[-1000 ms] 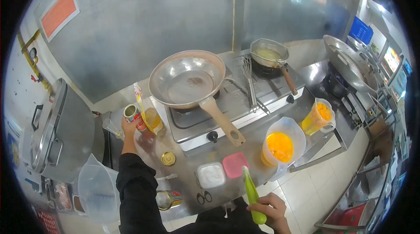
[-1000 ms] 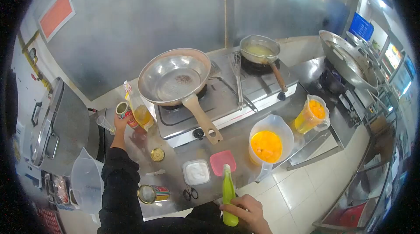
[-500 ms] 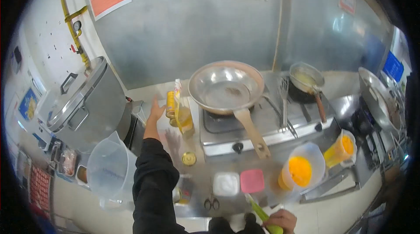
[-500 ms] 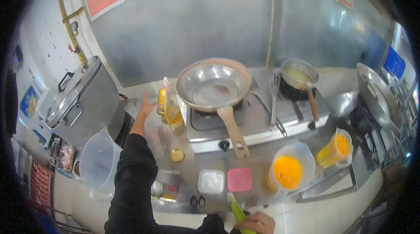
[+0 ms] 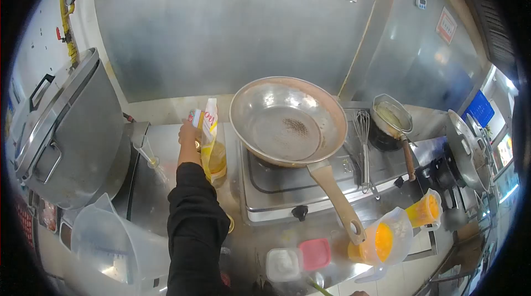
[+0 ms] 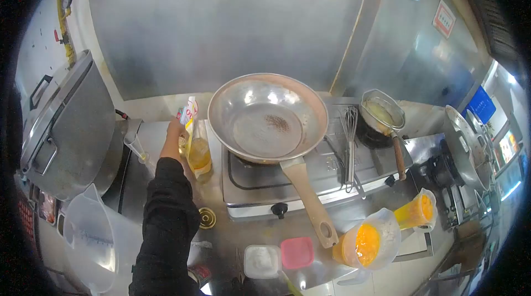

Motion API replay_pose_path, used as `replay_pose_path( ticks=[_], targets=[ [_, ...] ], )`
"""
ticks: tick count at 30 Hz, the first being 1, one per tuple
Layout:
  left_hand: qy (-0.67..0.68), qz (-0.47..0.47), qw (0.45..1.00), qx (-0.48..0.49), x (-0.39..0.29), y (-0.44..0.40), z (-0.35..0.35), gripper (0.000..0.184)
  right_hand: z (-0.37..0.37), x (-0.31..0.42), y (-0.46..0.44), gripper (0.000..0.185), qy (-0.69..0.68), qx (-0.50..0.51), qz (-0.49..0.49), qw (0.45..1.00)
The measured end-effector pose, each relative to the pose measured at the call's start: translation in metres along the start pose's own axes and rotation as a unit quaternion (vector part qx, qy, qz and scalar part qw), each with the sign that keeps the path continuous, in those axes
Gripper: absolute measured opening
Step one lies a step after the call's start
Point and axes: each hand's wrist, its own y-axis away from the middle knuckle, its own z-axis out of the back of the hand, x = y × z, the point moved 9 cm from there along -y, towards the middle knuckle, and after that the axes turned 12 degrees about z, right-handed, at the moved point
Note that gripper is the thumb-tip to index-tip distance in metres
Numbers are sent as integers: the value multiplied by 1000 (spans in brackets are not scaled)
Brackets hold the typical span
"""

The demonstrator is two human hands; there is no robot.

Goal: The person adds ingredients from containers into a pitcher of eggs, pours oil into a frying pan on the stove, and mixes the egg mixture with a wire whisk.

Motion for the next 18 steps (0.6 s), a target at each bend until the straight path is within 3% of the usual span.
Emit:
replay_pose_path(
  ticks=[3,5,8,10,13,14,17,18],
  targets=[
    [-33,7,997,69,14,-2,4,74,2,-1,1,17,1,-6,-12,1000],
    [97,-53,993,-30,15,10,40,78,5,4,0,18,3,-2,5,1000],
    [152,-134,975,-94,-6,30,92,81,14,12,-3,17,-2,-8,35,999],
    [308,-252,910,-119,-18,47,131,81,24,19,0,17,-11,-18,58,998],
    [325,-261,889,-190,-37,108,204,79,46,21,9,23,-102,-77,87,988],
    [355,-300,859,-215,-45,136,232,79,52,-3,33,24,-192,-133,44,971],
    [401,-355,806,-251,-55,242,307,79,75,-2,30,24,-260,-119,18,958],
    [431,-370,785,-247,-55,285,329,79,87,-9,36,30,-212,-115,54,969]
  ],
)
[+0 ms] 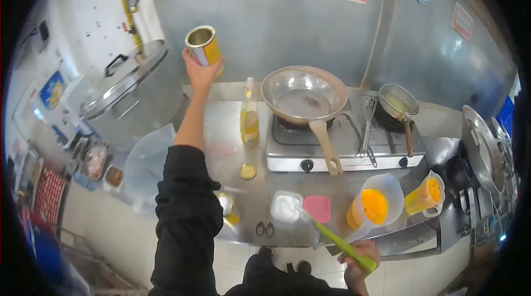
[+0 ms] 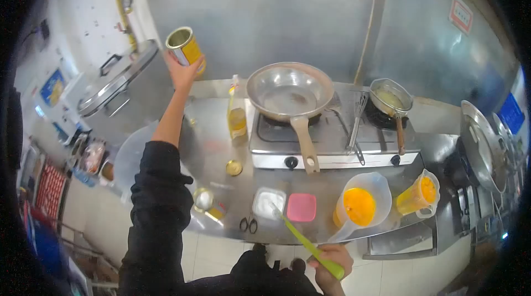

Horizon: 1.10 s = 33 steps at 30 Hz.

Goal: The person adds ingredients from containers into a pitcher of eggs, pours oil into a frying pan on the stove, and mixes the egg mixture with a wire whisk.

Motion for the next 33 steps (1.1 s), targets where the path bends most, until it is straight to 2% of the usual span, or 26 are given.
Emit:
replay_pose_path(
  ticks=[1,3,5,7,8,9,10,11,12,13,15,18,19,20,21,23,24,25,27,29,31,32,33],
  targets=[
    [-12,-7,1000,-10,-48,13,15,79,9,2,0,30,-17,5,0,1000],
    [-51,2,996,79,-124,54,30,80,30,8,-10,33,-28,-28,14,999],
    [-131,-169,972,94,-192,146,78,78,48,18,-23,28,-105,-20,7,994],
    [11,-111,981,156,-190,212,113,74,62,11,-29,24,-129,-39,-78,988],
    [-53,-125,982,129,-193,241,133,70,65,7,-31,24,-142,-27,-86,986],
    [-117,-135,978,104,-195,267,150,66,71,7,-35,24,-146,-19,-51,988],
    [-134,-125,978,100,-187,288,166,66,74,10,-36,26,-149,-11,-18,989],
    [-153,-79,983,69,-169,304,188,62,73,12,-36,26,-156,1,-31,987],
    [-169,-31,985,34,-159,321,211,58,69,18,-39,28,-206,28,-42,977],
    [-180,-26,983,25,-160,337,223,58,64,24,-42,30,-258,51,-46,964],
    [-177,0,984,9,-163,359,242,53,58,31,-37,35,-278,83,-46,956],
    [-205,-17,978,-20,-160,380,266,54,44,36,-29,38,-346,126,-48,928],
    [-200,-37,979,-29,-163,382,272,53,35,43,-27,39,-404,176,-18,898],
    [-201,-39,978,-29,-163,377,275,53,26,53,-26,40,-458,223,16,860],
    [-194,-39,980,-27,-164,379,278,50,24,53,-26,40,-458,225,11,860],
    [-176,-46,983,-24,-163,377,282,44,14,80,-22,41,-509,311,120,793],
    [-86,-21,996,-18,-158,375,279,43,13,97,-29,39,-461,342,198,794],
    [-87,-13,996,-12,-159,377,279,43,10,98,-33,39,-458,342,190,798],
    [-164,-66,984,19,-171,373,264,45,10,116,-24,36,-405,404,309,760],
    [-142,-103,983,47,-175,366,250,47,25,107,-25,33,-402,385,290,779],
    [-102,-129,982,88,-185,362,229,48,45,88,-28,39,-439,408,190,778],
    [-199,-149,962,115,-199,355,207,58,66,81,-33,36,-386,316,296,815],
    [-292,-175,930,138,-211,351,180,67,82,81,-26,36,-354,308,292,833]
  ],
)
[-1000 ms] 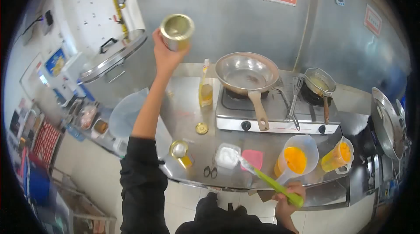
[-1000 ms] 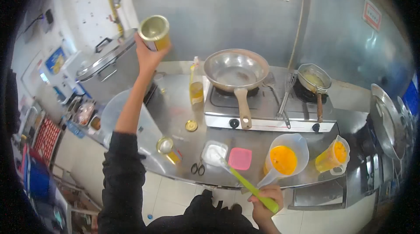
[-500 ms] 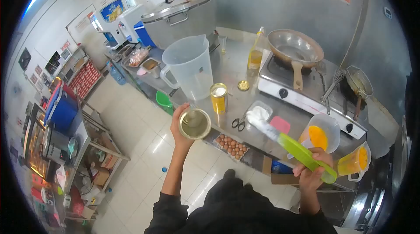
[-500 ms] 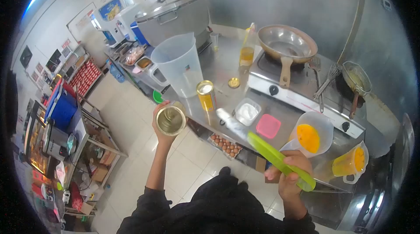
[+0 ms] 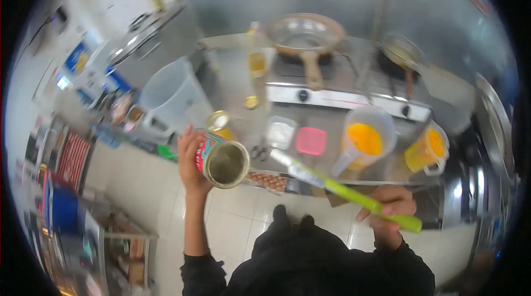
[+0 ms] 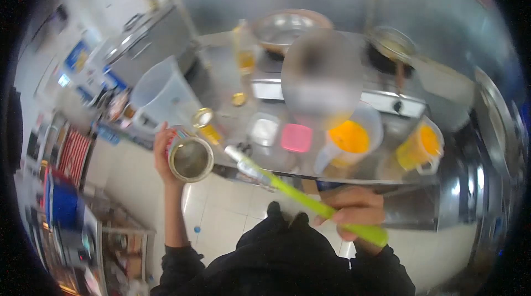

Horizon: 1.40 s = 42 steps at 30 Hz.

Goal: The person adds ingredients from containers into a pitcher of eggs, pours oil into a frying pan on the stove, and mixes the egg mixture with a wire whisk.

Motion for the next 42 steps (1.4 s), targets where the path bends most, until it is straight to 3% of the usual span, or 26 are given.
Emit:
replay_pose_path(
  ticks=[2,3,5,6,8,9,11,12,14,15,17,19,21,23,27,29,30,31,33,35,36,38,40,42],
  targets=[
    [59,-40,997,30,-43,-30,-25,61,54,34,34,32,198,-278,-76,937],
    [84,-66,993,46,-63,-43,-38,55,61,49,37,32,226,-281,-81,929],
    [108,-124,982,93,-104,-66,-79,55,91,91,62,33,383,-419,-118,815],
    [108,-174,970,128,-132,-75,-100,55,94,104,65,33,399,-420,-118,807],
    [51,-268,945,179,-193,-85,-132,51,102,146,84,34,520,-495,-101,688],
    [62,-277,942,181,-211,-90,-148,51,102,160,88,34,568,-481,-103,660],
    [-35,-450,875,176,-254,-65,-188,50,98,181,99,32,604,-469,-122,633],
    [-26,-456,872,176,-269,-60,-203,50,95,190,103,30,628,-454,-143,616],
    [-112,-599,773,179,-296,-17,-239,34,92,200,108,30,607,-469,-147,625],
    [-106,-603,770,178,-305,-8,-247,34,91,201,113,30,576,-486,-150,640],
    [-293,-733,600,131,-301,31,-278,24,88,210,124,32,581,-495,-164,625],
    [-290,-744,594,98,-307,32,-280,23,90,214,133,35,581,-507,-178,612],
    [-285,-757,585,65,-310,31,-278,22,89,222,143,33,606,-533,-179,563],
    [-321,-704,627,96,-310,18,-285,22,90,224,148,32,606,-552,-174,546],
    [-350,-659,638,188,-289,37,-291,25,93,216,154,26,558,-590,-188,553],
    [-322,-589,723,163,-285,27,-282,30,98,215,154,24,531,-578,-197,587],
    [-324,-590,721,165,-279,29,-283,30,98,210,154,23,503,-571,-207,615],
    [-297,-594,724,187,-274,34,-282,33,98,207,154,23,502,-575,-208,612],
    [-270,-594,729,208,-276,27,-271,35,101,212,156,24,541,-616,-190,541],
    [-228,-523,796,202,-279,2,-255,41,104,210,158,22,516,-616,-200,561],
    [-229,-524,795,203,-275,2,-256,41,103,206,161,20,491,-621,-206,575],
    [-211,-586,737,263,-272,21,-260,49,103,200,162,21,498,-623,-211,565],
    [-221,-555,744,299,-272,15,-264,51,107,197,160,23,506,-618,-218,561],
    [-247,-573,760,181,-283,-5,-257,48,105,194,157,23,500,-624,-199,567]
  ],
)
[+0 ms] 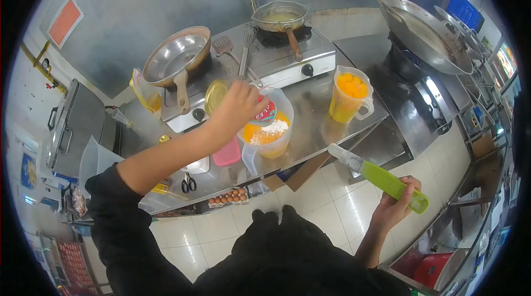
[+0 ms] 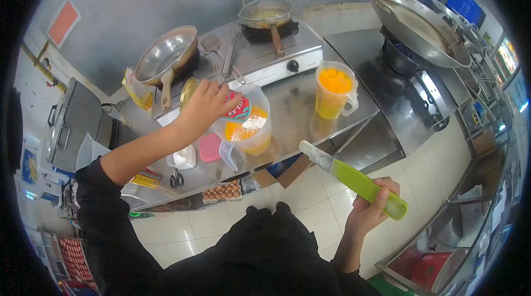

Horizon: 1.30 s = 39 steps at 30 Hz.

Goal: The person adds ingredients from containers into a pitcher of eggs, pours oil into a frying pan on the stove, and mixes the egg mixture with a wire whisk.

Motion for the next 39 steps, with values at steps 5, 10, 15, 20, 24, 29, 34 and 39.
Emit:
replay_pose_path(
  ticks=[5,10,15,20,24,29,34,39],
  targets=[
    [25,-124,991,-47,-25,-15,-23,37,1,6,3,21,-2,-7,-13,1000],
    [53,-280,949,-135,-60,-19,-3,32,19,22,16,21,43,-30,-3,999],
    [-195,-109,973,64,-42,-43,-39,14,53,63,49,23,104,-123,48,986],
    [-138,-54,958,244,-24,-30,-56,29,74,115,115,23,188,-177,79,963],
    [65,-49,958,274,13,-15,-39,51,98,149,181,24,245,-244,68,936],
    [229,16,948,219,50,20,-6,69,150,203,249,22,260,-362,83,892],
    [557,180,807,81,48,71,0,70,227,272,322,21,267,-466,133,833],
    [795,203,569,-60,-38,107,39,64,322,358,379,19,262,-478,174,820]
  ],
)
